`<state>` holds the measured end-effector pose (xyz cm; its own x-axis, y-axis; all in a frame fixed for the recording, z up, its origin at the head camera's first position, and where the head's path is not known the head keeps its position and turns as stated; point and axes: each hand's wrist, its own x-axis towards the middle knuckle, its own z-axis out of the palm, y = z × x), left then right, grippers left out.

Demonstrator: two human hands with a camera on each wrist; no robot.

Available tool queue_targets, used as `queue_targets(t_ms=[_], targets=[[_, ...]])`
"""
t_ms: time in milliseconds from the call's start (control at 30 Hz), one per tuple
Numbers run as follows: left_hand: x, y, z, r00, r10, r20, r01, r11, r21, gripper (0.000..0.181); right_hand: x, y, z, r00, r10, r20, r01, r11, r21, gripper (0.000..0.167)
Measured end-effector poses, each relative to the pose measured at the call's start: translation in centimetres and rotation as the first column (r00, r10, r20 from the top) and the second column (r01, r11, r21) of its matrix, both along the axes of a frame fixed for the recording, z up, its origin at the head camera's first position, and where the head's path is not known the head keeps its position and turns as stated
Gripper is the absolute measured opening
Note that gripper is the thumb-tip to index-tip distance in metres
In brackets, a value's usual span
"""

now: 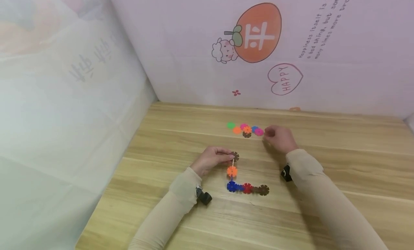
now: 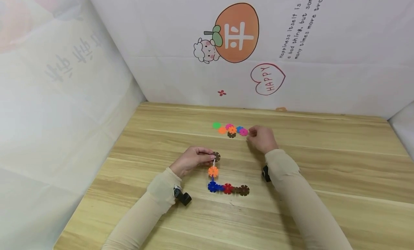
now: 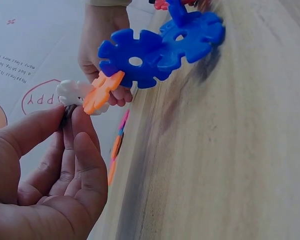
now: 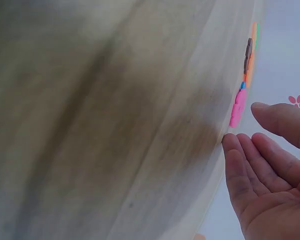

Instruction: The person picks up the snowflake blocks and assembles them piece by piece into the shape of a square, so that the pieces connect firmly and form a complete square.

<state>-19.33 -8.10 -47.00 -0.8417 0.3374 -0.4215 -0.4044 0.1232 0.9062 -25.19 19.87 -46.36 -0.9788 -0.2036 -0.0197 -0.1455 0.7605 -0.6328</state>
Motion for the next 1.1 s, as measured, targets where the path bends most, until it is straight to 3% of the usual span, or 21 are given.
queue_targets(t_ms=[633,867,1100], targets=[[0.0,-0.1,0.0,0.999,-0.027,-0.018,0.026,0.999,-0.045,0.027,-1.9,-1.6,-0.2,0.994,-0.06,0.094,0.056,0.998,0.043,0.042],[-0.1,0.1,0.0,0.999,-0.035,-0.031,0.033,0.997,-0.066,0.026,-2.2,-1.7,-0.3,0.998,-0.058,0.035,0.054,0.994,0.095,0.036],[0.1,0.1,0.1,0.999,-0.019,-0.036,0.017,0.997,-0.074,0.026,-1.9,-1.1,-0.9,0.999,-0.032,-0.008,0.032,0.998,0.047,0.033]])
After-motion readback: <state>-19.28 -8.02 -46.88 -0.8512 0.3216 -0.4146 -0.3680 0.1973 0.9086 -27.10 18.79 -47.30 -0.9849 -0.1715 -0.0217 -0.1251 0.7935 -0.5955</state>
